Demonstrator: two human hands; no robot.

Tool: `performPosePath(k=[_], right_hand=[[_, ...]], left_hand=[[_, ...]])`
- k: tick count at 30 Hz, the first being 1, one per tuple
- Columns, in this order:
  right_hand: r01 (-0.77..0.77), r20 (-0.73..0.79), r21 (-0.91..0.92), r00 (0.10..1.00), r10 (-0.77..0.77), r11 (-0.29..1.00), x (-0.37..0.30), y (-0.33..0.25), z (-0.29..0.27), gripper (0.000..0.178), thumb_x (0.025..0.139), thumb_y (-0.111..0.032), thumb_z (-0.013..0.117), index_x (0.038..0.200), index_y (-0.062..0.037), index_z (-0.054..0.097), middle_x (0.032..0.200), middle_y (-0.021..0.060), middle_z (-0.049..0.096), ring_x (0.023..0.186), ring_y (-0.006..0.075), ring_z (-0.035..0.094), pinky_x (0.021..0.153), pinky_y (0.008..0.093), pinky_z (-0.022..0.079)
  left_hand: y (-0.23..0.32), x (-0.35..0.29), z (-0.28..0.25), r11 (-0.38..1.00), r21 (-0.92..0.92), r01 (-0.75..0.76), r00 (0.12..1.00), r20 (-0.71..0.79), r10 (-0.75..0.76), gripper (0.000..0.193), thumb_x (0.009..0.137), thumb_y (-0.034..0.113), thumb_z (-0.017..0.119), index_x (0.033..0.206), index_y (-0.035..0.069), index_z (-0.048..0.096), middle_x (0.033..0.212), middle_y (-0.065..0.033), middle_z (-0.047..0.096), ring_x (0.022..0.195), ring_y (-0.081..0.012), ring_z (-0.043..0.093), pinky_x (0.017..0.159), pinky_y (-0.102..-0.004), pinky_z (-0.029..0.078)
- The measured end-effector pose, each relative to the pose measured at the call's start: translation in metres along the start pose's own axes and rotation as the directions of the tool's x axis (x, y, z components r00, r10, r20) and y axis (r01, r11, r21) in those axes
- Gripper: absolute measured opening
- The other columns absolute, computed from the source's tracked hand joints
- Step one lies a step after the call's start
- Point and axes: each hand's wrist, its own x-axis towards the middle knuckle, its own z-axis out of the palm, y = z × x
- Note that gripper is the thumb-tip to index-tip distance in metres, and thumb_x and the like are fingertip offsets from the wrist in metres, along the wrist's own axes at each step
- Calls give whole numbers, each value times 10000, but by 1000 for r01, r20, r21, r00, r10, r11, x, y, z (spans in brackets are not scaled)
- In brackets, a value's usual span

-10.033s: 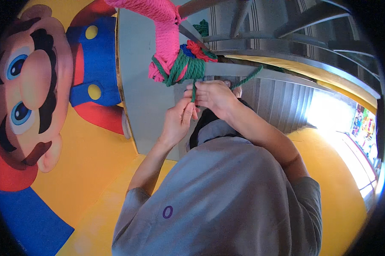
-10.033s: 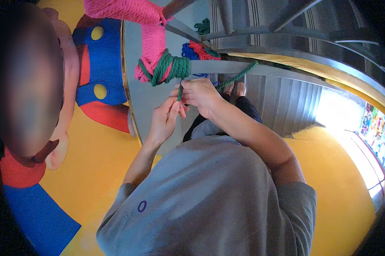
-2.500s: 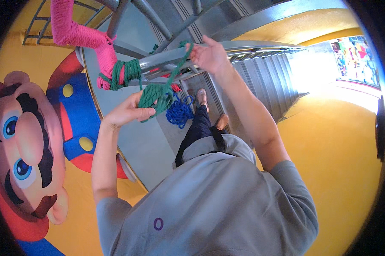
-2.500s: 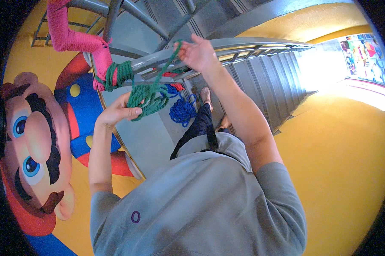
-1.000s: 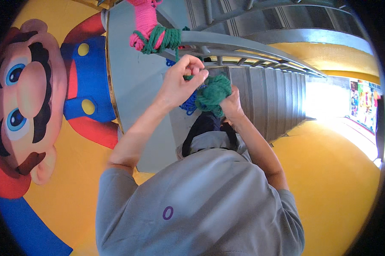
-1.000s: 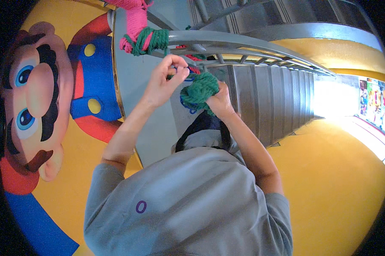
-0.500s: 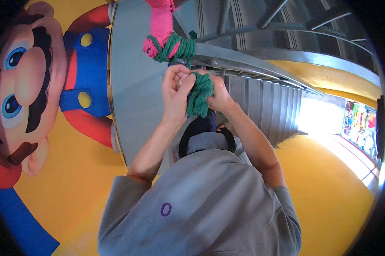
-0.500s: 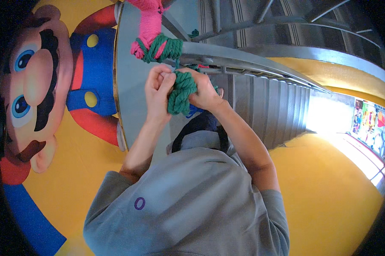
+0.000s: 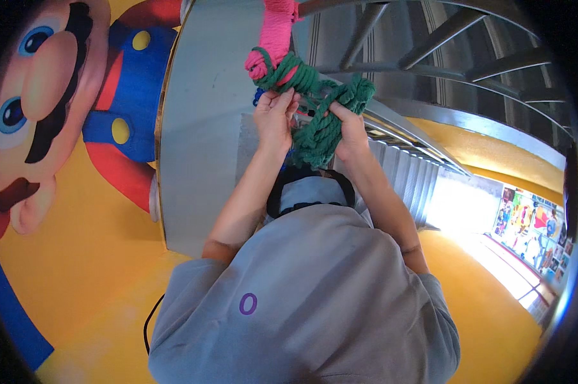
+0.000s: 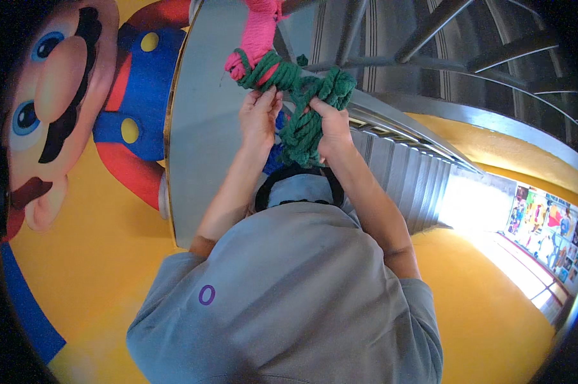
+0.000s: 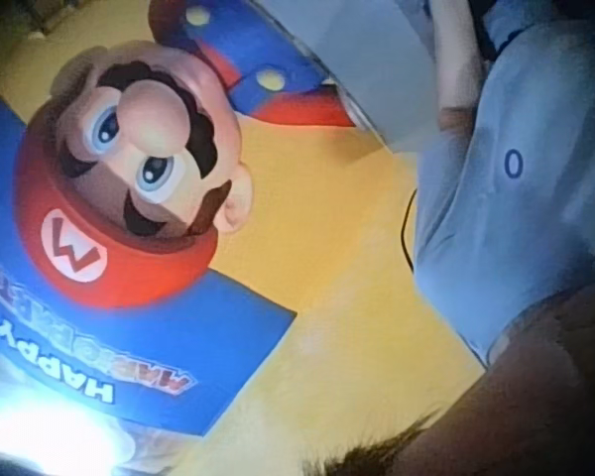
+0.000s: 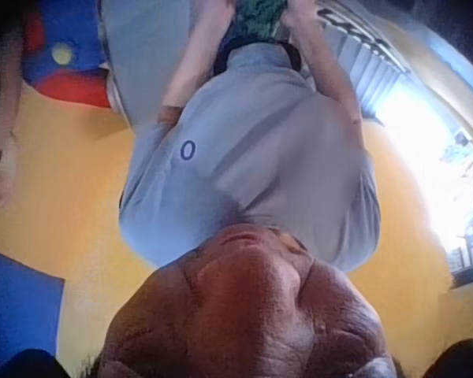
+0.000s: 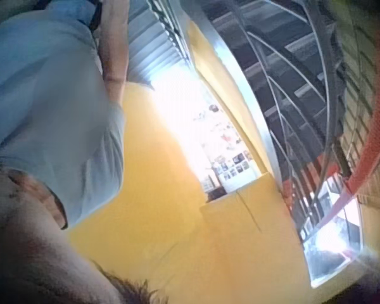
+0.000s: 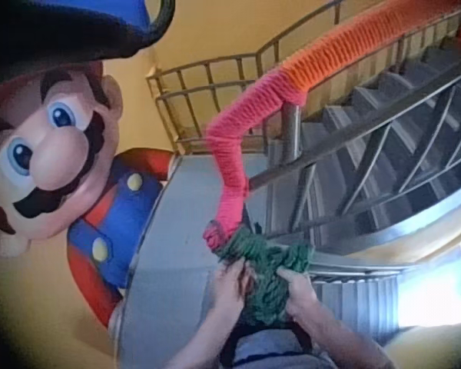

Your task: The person stands on a spiral staircase and ties a green rope around a metal railing. They manipulate the rope with both hands to secure it to the railing, which already has pink and blue ropes attached.

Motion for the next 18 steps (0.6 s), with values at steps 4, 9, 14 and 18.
performPosePath(k=[4,9,14,18], right_hand=[[-28,10,-15,1000,28,999,7,-4,-4,86,796,-105,622,816,-22,612,767,81,599,700,219,586,634,374,494],[-64,70,-22,995,66,998,16,-2,-6,81,784,-85,616,818,-12,612,753,83,603,671,221,592,623,377,499],[-97,54,10,994,97,995,29,3,-11,90,771,-79,616,831,-11,613,749,84,606,679,226,593,635,379,503],[-126,96,-25,987,128,992,31,1,-14,92,768,-80,615,835,-17,616,764,86,611,700,227,598,650,379,505]], left_hand=[[-17,8,-1,954,-242,176,984,58,-167,142,847,86,661,929,59,548,792,-38,579,714,-118,549,686,-249,493],[-28,16,-10,889,-417,188,982,111,-156,105,857,55,637,917,65,552,800,-35,584,732,-126,561,695,-259,485],[-31,18,-8,854,-478,206,978,130,-164,85,855,67,643,895,62,568,780,-37,586,725,-129,559,696,-261,484],[-36,20,-13,833,-503,230,973,144,-181,72,849,67,649,872,64,582,770,-32,585,717,-133,556,694,-264,479]])
